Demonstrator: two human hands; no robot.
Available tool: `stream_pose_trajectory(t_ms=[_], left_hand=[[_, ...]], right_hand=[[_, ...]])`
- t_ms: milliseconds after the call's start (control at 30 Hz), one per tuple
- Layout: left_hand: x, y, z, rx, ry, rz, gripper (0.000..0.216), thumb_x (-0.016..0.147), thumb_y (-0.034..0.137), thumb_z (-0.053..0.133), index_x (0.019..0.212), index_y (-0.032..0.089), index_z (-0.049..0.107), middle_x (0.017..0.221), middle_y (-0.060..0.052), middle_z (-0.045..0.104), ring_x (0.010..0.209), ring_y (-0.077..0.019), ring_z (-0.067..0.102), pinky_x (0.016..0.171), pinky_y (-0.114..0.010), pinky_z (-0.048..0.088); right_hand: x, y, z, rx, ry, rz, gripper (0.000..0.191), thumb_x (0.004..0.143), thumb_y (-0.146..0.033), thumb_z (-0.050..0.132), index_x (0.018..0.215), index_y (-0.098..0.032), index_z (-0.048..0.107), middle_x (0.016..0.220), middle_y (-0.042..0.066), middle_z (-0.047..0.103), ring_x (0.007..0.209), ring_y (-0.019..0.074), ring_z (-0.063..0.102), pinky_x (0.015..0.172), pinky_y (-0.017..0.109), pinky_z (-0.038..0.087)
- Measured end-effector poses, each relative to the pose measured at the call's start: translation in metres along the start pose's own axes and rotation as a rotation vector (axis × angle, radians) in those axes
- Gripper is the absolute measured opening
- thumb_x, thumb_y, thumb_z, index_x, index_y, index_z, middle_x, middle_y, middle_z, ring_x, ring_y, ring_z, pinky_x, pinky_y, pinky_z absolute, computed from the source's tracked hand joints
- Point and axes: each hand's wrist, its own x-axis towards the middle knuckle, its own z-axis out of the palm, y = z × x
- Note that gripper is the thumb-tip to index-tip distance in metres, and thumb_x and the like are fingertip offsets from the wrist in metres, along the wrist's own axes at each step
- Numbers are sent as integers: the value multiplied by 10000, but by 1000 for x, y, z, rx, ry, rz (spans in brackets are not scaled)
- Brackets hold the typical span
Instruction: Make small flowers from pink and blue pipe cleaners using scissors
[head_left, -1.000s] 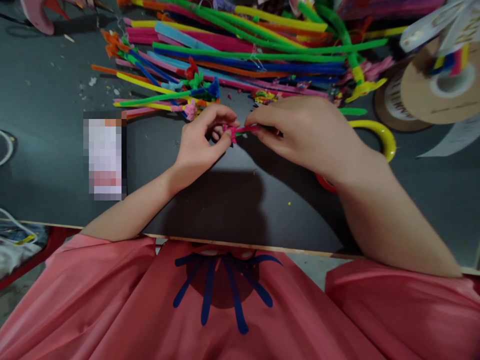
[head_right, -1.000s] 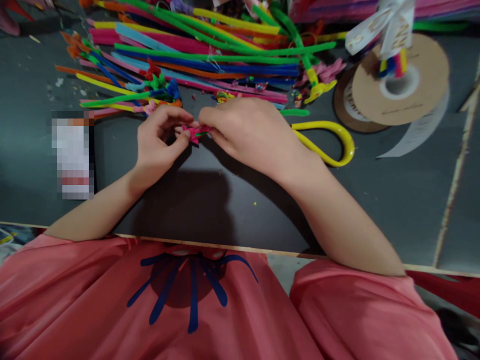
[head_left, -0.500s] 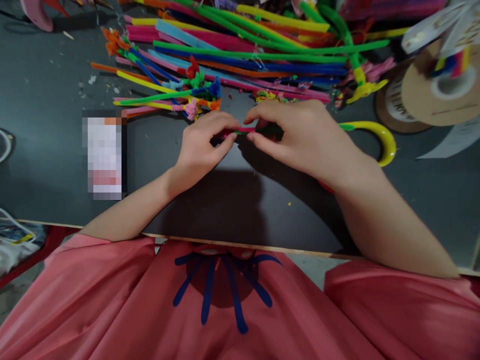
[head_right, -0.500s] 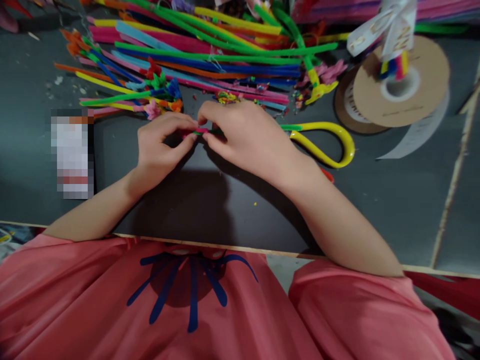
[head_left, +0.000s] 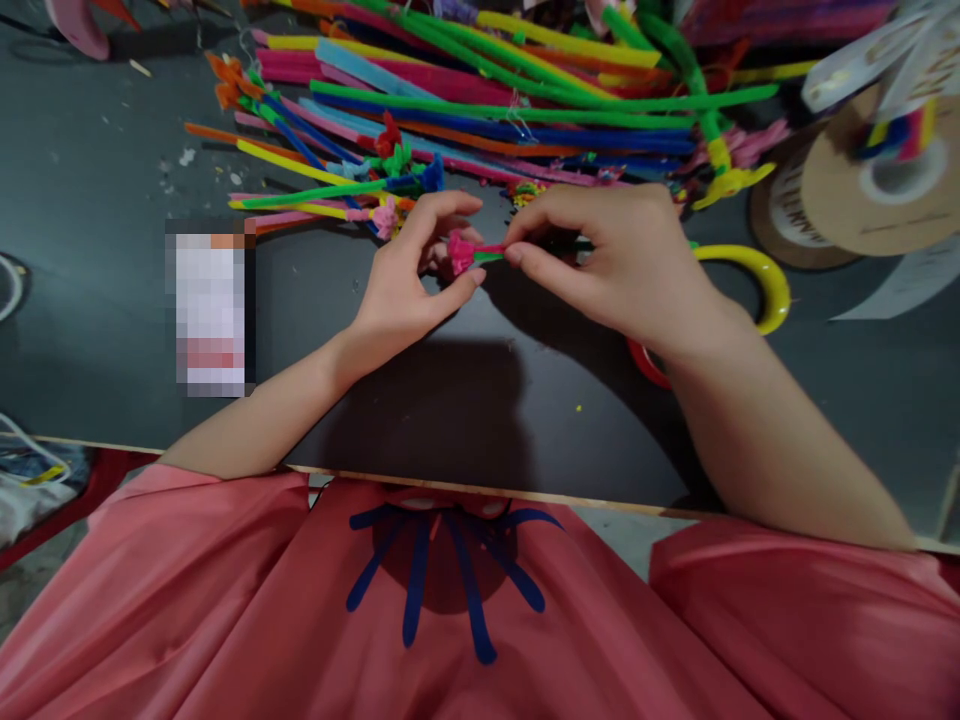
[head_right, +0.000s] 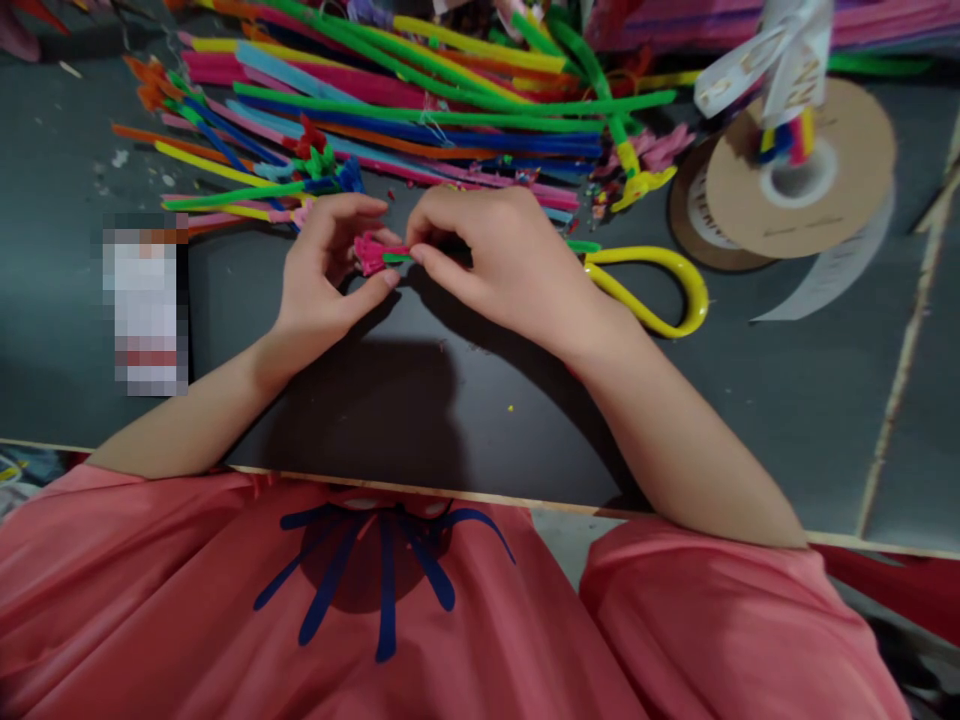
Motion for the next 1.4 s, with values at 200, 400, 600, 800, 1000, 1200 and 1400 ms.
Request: stream_pose_trajectory(t_ms=[200,400,600,800,1000,1200,1400], left_hand=[[3,2,-2,33,23,19,340,785,564,554,884,239,573,798,-6,577,732,-103,614,664,-285,547],[2,1,-2,42,27,7,318,797,542,549,848,232,588,751,-2,551,698,-99,579,683,-298,531],[1,4,-2,98,7,56,229,814,451,562,854,228,599,735,2,564,650,-86,557,660,-273,511],[0,9,-2,179,37,62,116,789,336,595,836,233,574,725,16,563,628,-75,529,619,-249,476],[-1,11,-2,214,0,106,54,771,197,571,804,230,544,670,40,530,595,-55,495,587,-216,420],[-1,12,-3,261,3,126,103,745,147,584,804,223,548,679,53,545,606,-37,501,594,-186,418],[-1,13,-1,261,24,99,143,711,145,595,805,218,517,651,54,510,559,-30,467,544,-178,400]], right_hand=[[0,2,5,6,-10,-21,176,855,-327,496,912,-252,645,870,37,699,776,187,644,728,342,489],[0,-2,8,26,-45,-3,196,860,-308,479,942,-236,643,881,41,699,792,188,631,730,336,478],[0,-2,11,-1,-62,10,190,863,-290,470,931,-242,641,887,42,696,797,186,623,750,332,469],[0,-1,12,-15,-68,20,168,847,-273,480,873,-229,641,816,42,684,745,185,611,709,332,450],[1,-2,12,72,-81,55,123,814,-252,518,800,-198,628,733,29,655,671,157,579,665,307,422],[2,-4,14,153,-67,82,88,790,-229,545,783,-175,614,713,28,635,653,134,551,650,283,404],[2,-2,15,148,-80,74,80,791,-221,544,768,-176,606,692,18,617,640,123,531,638,271,396]])
